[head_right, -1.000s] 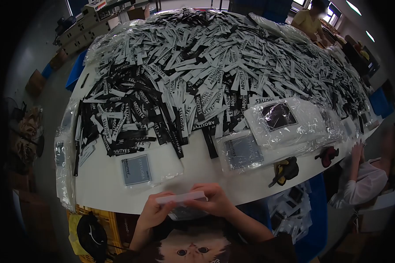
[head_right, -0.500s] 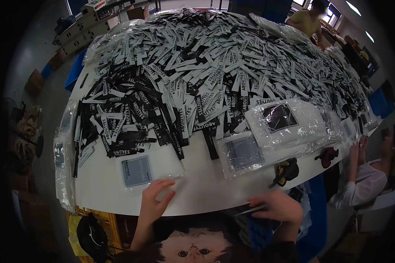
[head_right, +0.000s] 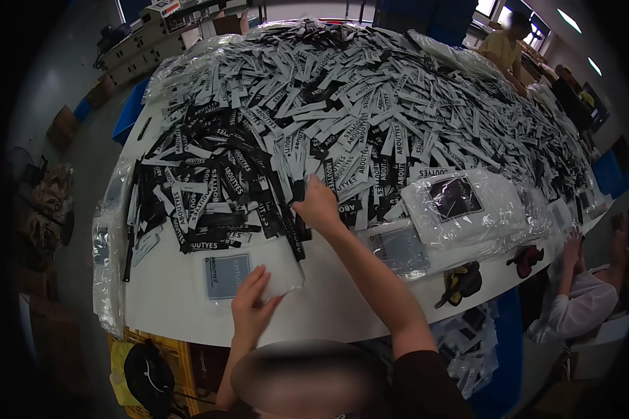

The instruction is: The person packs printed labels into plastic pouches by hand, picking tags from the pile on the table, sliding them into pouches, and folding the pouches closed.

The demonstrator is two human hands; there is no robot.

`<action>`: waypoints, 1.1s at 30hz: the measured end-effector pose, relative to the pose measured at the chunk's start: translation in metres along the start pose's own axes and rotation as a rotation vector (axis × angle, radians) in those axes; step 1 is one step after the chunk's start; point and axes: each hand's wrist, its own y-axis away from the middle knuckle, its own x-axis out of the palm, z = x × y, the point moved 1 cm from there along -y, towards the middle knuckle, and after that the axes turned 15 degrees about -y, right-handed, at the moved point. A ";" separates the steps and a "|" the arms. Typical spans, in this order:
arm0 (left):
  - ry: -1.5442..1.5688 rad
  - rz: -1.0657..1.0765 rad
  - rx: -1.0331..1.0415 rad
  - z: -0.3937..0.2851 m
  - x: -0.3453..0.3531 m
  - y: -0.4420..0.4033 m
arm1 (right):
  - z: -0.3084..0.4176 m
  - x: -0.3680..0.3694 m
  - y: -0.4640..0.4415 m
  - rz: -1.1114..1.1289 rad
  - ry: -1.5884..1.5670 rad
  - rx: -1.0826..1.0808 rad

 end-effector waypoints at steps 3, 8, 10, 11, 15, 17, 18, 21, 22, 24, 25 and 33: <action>-0.016 -0.007 0.010 -0.001 -0.001 0.000 | -0.006 -0.013 0.003 0.026 -0.325 0.030; 0.006 0.044 0.021 0.000 -0.006 -0.003 | -0.007 -0.033 0.044 -0.053 -0.912 -0.001; 0.007 0.069 0.028 0.002 -0.009 -0.004 | 0.010 -0.051 0.079 -0.137 -1.029 0.026; 0.007 0.083 0.034 0.003 -0.010 -0.005 | 0.011 -0.056 0.096 -0.177 -1.011 -0.040; 0.060 0.122 -0.008 0.003 -0.014 -0.007 | -0.026 -0.028 0.155 -0.192 -0.763 -0.267; 0.103 0.160 -0.025 -0.001 -0.023 -0.010 | -0.034 -0.021 0.179 -0.142 -0.559 -0.270; 0.147 0.193 -0.046 -0.002 -0.026 -0.012 | -0.028 -0.019 0.193 -0.256 -0.836 -0.240; 0.283 -0.019 -0.213 0.006 -0.026 0.000 | -0.042 -0.006 0.213 -0.305 -0.903 -0.158; 0.278 -0.013 -0.207 0.003 -0.028 0.005 | -0.046 0.000 0.213 -0.240 -0.693 -0.120; 0.122 -0.223 -0.046 -0.013 -0.036 0.015 | -0.047 0.003 0.215 -0.217 -0.803 -0.009; 0.123 -0.214 -0.047 -0.024 -0.038 0.018 | -0.042 0.004 0.216 -0.187 -0.909 0.103; 0.223 0.223 0.028 -0.051 -0.039 0.031 | 0.004 -0.012 0.192 0.360 -0.669 0.083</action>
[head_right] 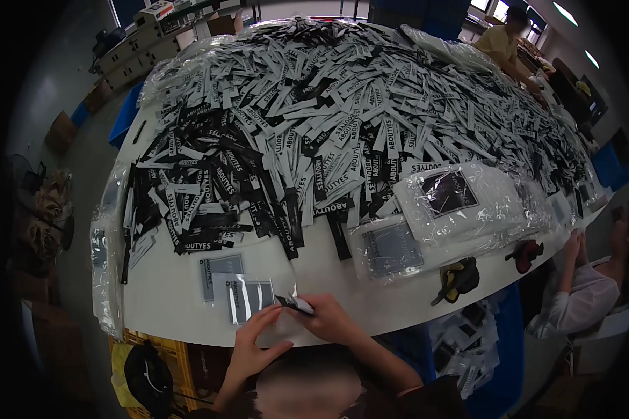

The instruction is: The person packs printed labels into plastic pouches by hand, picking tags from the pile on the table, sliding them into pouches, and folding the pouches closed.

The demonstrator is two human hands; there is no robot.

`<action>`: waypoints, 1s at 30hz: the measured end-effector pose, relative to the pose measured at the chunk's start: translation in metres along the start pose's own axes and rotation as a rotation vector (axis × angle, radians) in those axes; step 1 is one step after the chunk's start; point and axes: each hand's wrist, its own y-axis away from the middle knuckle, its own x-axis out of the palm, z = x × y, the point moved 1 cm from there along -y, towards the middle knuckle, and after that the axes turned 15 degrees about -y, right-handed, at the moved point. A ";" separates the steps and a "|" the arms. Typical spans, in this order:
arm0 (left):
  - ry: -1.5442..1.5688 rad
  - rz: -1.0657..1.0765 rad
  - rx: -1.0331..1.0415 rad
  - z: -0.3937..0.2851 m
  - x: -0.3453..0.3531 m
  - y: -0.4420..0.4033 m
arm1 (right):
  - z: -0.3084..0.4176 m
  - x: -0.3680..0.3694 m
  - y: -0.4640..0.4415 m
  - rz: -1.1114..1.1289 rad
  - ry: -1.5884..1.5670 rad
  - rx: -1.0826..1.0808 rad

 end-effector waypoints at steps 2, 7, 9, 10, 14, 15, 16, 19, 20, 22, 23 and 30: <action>0.326 0.015 -0.244 0.000 0.000 -0.002 | -0.001 0.004 0.006 0.150 0.067 -0.106; 0.209 0.004 -0.323 0.015 0.007 0.002 | 0.002 0.021 0.008 0.100 0.078 -0.163; 0.451 -0.074 -0.417 0.016 0.004 0.000 | 0.003 0.017 0.004 0.135 -0.162 -0.058; 0.449 -0.075 -0.416 0.013 0.004 -0.002 | 0.005 0.019 0.003 0.135 -0.163 -0.060; -0.041 -0.091 -0.165 0.005 0.009 -0.008 | 0.005 0.035 0.009 -0.030 0.133 -0.448; -0.103 -0.069 -0.078 -0.002 0.002 -0.012 | 0.002 0.039 0.012 -0.033 0.334 -0.505; -0.104 -0.069 -0.077 -0.002 0.001 -0.012 | -0.001 0.036 0.008 -0.012 0.330 -0.565; -0.145 -0.093 0.022 -0.002 0.000 -0.007 | 0.007 0.027 0.011 -0.124 0.359 -0.563; -0.223 -0.029 -0.073 0.000 -0.001 -0.002 | 0.010 0.026 0.013 -0.124 0.360 -0.565; -0.303 0.034 -0.170 -0.009 -0.006 -0.005 | 0.014 0.024 0.018 -0.143 0.294 -0.341; -0.285 -0.254 -0.095 -0.018 -0.011 -0.011 | 0.018 0.020 0.017 -0.146 0.291 -0.344; -0.180 -0.037 0.427 -0.027 -0.011 -0.013 | 0.012 0.005 0.037 0.084 -0.529 0.116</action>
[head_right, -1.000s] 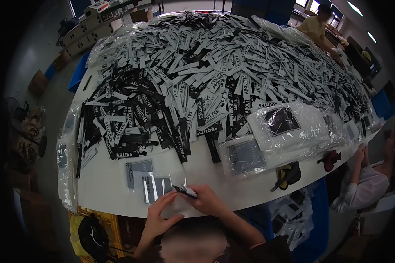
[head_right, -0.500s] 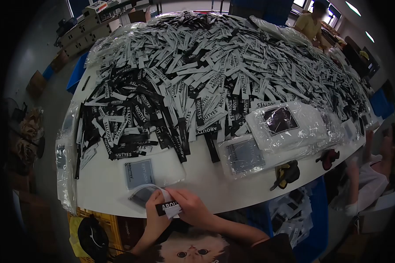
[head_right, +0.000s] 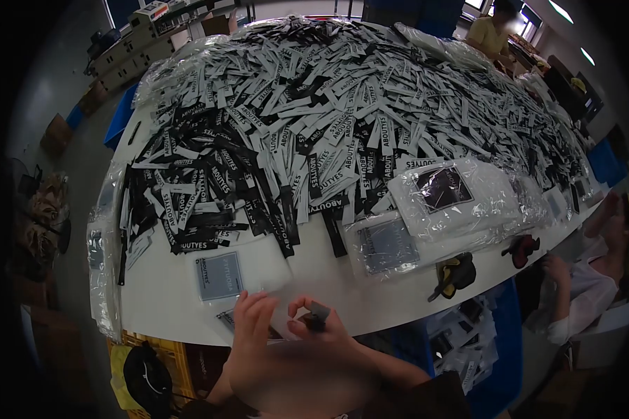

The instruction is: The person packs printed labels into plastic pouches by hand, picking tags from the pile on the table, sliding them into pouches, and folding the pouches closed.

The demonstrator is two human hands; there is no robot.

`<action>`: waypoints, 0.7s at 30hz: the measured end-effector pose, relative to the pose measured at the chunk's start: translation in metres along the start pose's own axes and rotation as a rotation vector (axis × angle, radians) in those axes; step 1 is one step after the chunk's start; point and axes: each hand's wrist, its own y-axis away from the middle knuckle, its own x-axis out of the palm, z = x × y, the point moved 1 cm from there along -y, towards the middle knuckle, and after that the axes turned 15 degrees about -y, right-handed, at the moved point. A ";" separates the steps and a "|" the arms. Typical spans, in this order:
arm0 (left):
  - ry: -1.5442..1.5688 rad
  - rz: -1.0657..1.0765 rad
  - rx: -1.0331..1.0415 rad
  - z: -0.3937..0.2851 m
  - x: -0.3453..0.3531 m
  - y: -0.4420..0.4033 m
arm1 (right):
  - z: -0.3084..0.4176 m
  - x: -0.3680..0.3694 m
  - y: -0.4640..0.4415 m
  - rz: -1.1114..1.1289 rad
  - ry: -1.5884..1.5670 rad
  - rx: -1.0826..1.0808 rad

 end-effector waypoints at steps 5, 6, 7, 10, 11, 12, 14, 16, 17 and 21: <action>-0.185 0.048 -0.326 0.016 0.028 0.007 | 0.007 -0.017 -0.010 -0.060 0.145 -0.331; -0.186 0.054 -0.327 0.017 0.026 0.007 | 0.020 -0.023 -0.015 -0.051 0.471 -0.484; -0.212 0.080 -0.356 0.019 0.025 0.005 | 0.028 -0.028 -0.015 -0.038 0.803 -0.632; -0.244 0.145 -0.356 0.018 0.024 0.001 | 0.019 -0.035 -0.006 -0.101 0.269 -0.473; -0.249 0.188 -0.331 0.016 0.025 0.000 | 0.017 -0.037 -0.006 -0.091 -0.051 -0.611; -0.246 0.186 -0.333 0.014 0.026 -0.001 | 0.021 -0.029 -0.006 -0.013 -0.246 -0.669; -0.106 0.161 -0.316 0.010 0.028 -0.002 | 0.026 -0.012 -0.008 0.014 -0.294 -0.596; -0.095 0.107 -0.271 0.007 0.029 -0.001 | 0.015 -0.010 -0.013 -0.044 0.007 -0.424; -0.082 0.051 -0.229 0.006 0.028 0.000 | 0.011 -0.003 -0.013 -0.044 0.004 -0.427; -0.129 0.138 -0.295 0.011 0.025 -0.003 | 0.009 0.000 -0.014 -0.234 0.319 -0.523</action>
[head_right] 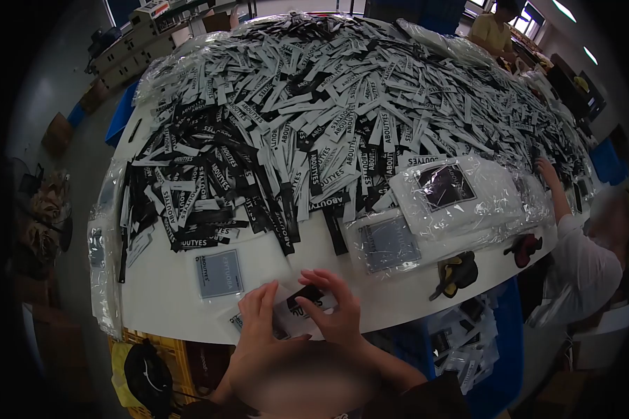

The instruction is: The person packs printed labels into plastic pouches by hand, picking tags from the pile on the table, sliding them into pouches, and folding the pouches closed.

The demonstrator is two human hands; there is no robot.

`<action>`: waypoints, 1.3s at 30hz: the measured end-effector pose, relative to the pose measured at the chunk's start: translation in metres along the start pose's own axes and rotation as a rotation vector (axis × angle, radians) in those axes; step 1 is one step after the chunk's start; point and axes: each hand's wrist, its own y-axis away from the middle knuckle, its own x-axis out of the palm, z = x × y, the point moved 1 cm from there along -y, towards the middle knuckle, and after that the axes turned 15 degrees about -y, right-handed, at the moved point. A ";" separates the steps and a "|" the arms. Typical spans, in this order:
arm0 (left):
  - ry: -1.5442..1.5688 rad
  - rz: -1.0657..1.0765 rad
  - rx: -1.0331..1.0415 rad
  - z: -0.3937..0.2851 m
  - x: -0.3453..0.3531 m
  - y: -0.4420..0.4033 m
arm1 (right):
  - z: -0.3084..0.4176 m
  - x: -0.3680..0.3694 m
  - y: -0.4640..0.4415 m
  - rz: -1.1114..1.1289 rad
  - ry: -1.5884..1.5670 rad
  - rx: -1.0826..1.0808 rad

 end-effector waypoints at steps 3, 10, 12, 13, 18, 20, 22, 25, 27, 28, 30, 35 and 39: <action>-0.011 -0.011 0.024 0.001 -0.001 0.002 | 0.003 -0.010 -0.002 0.139 0.499 -0.130; 0.021 0.071 0.135 0.001 -0.006 0.004 | 0.013 -0.029 -0.014 0.657 0.340 0.513; 0.063 0.061 0.193 -0.004 -0.005 0.004 | 0.012 -0.027 -0.020 0.745 0.343 0.537; 0.044 0.039 0.209 -0.009 -0.004 0.004 | 0.010 -0.024 -0.020 0.832 0.342 0.560; 0.262 0.080 -0.020 0.003 -0.024 0.000 | -0.021 -0.028 -0.014 0.631 0.344 0.607; 0.456 0.236 -0.425 0.029 -0.024 0.002 | -0.020 -0.024 -0.013 0.584 0.092 0.571; 0.605 0.058 -0.394 0.034 -0.018 0.003 | -0.001 -0.010 -0.014 0.230 -0.371 0.459; 0.713 0.043 -0.462 0.028 -0.020 0.001 | -0.002 -0.013 -0.007 0.431 0.233 0.194; 0.752 0.226 -0.346 0.025 -0.026 -0.004 | 0.004 -0.007 -0.007 0.445 0.244 0.127; 0.751 0.227 -0.344 0.024 -0.025 -0.003 | 0.008 -0.003 -0.007 0.466 0.252 0.063; 0.539 0.032 -0.206 0.019 -0.025 0.000 | 0.014 0.002 -0.008 0.442 0.325 -0.050; 0.499 0.027 -0.150 0.009 -0.023 -0.006 | 0.027 -0.009 -0.012 0.290 0.203 0.034; 0.609 0.050 -0.086 0.009 -0.022 -0.012 | 0.070 -0.070 -0.003 0.260 0.337 0.137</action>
